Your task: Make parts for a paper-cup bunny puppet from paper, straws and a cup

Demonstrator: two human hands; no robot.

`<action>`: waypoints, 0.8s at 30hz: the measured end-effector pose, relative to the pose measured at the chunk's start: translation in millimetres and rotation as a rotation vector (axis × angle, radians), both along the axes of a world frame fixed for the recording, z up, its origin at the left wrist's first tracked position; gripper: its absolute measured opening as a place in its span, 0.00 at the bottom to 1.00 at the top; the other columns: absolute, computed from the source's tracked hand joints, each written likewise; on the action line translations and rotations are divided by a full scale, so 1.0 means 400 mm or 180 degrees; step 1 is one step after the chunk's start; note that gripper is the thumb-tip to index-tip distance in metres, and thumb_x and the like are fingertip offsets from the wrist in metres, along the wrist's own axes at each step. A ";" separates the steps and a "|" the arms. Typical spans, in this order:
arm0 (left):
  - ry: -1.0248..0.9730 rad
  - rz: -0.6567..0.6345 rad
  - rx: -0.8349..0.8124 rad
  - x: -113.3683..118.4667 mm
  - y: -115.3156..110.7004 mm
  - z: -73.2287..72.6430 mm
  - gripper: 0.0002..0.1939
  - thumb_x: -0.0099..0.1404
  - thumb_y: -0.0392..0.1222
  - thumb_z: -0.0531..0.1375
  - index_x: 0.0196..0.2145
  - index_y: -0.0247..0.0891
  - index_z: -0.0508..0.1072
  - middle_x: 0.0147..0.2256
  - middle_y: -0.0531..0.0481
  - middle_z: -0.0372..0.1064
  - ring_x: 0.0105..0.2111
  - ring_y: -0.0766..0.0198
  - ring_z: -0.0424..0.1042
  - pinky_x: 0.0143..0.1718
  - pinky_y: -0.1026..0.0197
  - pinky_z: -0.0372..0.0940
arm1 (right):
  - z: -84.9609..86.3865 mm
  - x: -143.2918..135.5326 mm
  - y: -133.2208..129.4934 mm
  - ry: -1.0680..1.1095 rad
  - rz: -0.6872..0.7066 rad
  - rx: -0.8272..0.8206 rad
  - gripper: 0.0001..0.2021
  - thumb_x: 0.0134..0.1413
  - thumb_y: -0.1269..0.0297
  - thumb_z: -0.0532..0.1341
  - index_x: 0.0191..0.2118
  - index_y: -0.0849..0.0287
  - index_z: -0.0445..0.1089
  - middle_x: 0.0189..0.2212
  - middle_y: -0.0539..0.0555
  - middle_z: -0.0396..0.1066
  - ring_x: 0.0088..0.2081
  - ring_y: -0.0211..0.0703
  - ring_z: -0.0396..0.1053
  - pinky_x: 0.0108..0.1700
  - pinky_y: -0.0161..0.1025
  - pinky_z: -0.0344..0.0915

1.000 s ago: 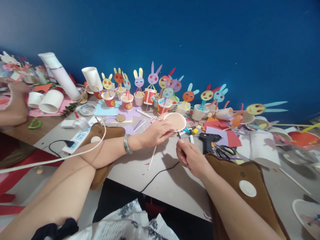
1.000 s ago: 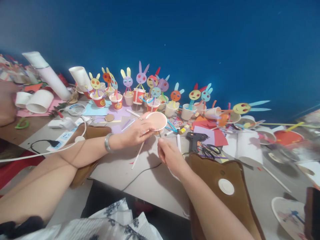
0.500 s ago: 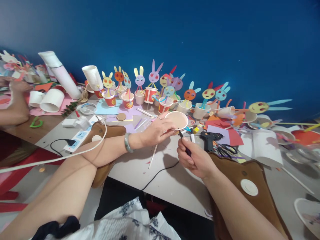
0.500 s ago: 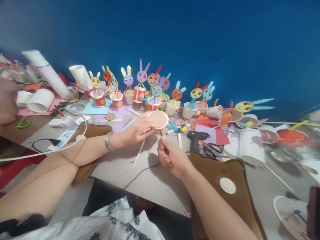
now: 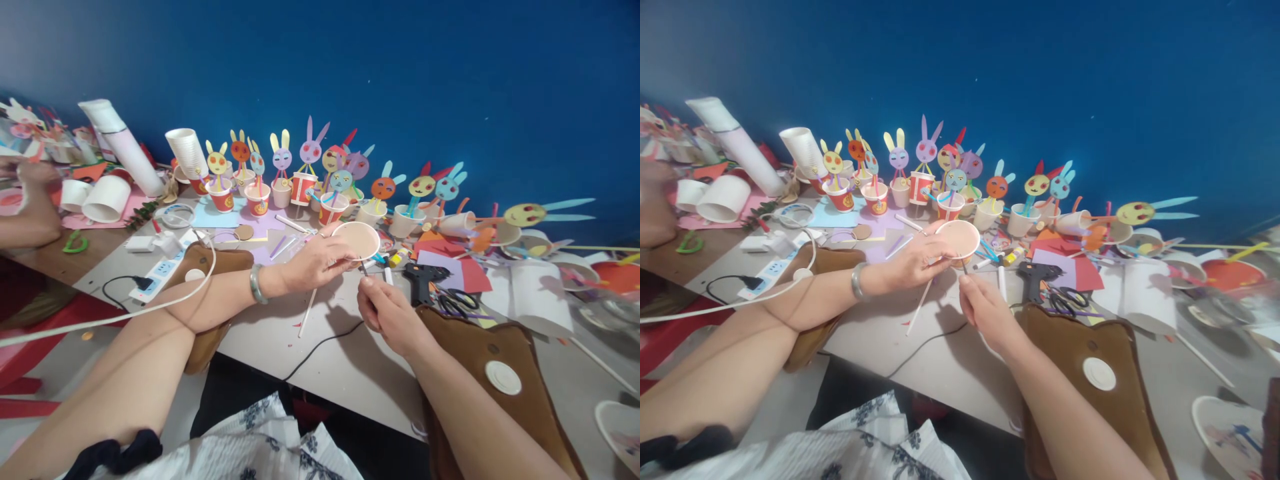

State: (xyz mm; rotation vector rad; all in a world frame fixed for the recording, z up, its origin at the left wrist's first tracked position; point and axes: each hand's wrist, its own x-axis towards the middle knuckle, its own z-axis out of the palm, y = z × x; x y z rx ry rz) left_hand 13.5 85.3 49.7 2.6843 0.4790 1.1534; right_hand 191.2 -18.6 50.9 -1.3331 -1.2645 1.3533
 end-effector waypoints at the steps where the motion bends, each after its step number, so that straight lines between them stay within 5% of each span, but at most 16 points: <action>1: 0.0009 0.0000 -0.0010 0.000 -0.001 0.001 0.15 0.76 0.44 0.53 0.39 0.37 0.78 0.35 0.47 0.78 0.39 0.61 0.74 0.60 0.47 0.64 | 0.002 0.000 -0.001 0.0157 0.0085 -0.0167 0.26 0.60 0.38 0.58 0.23 0.53 0.58 0.10 0.42 0.49 0.14 0.32 0.44 0.16 0.33 0.43; 24: -0.0246 0.0091 0.0282 0.000 -0.003 -0.001 0.15 0.75 0.45 0.55 0.37 0.37 0.80 0.32 0.46 0.77 0.46 0.55 0.75 0.61 0.42 0.66 | -0.013 0.007 0.007 -0.0119 0.0078 0.0190 0.29 0.61 0.37 0.57 0.19 0.54 0.57 0.10 0.44 0.51 0.15 0.33 0.47 0.19 0.34 0.44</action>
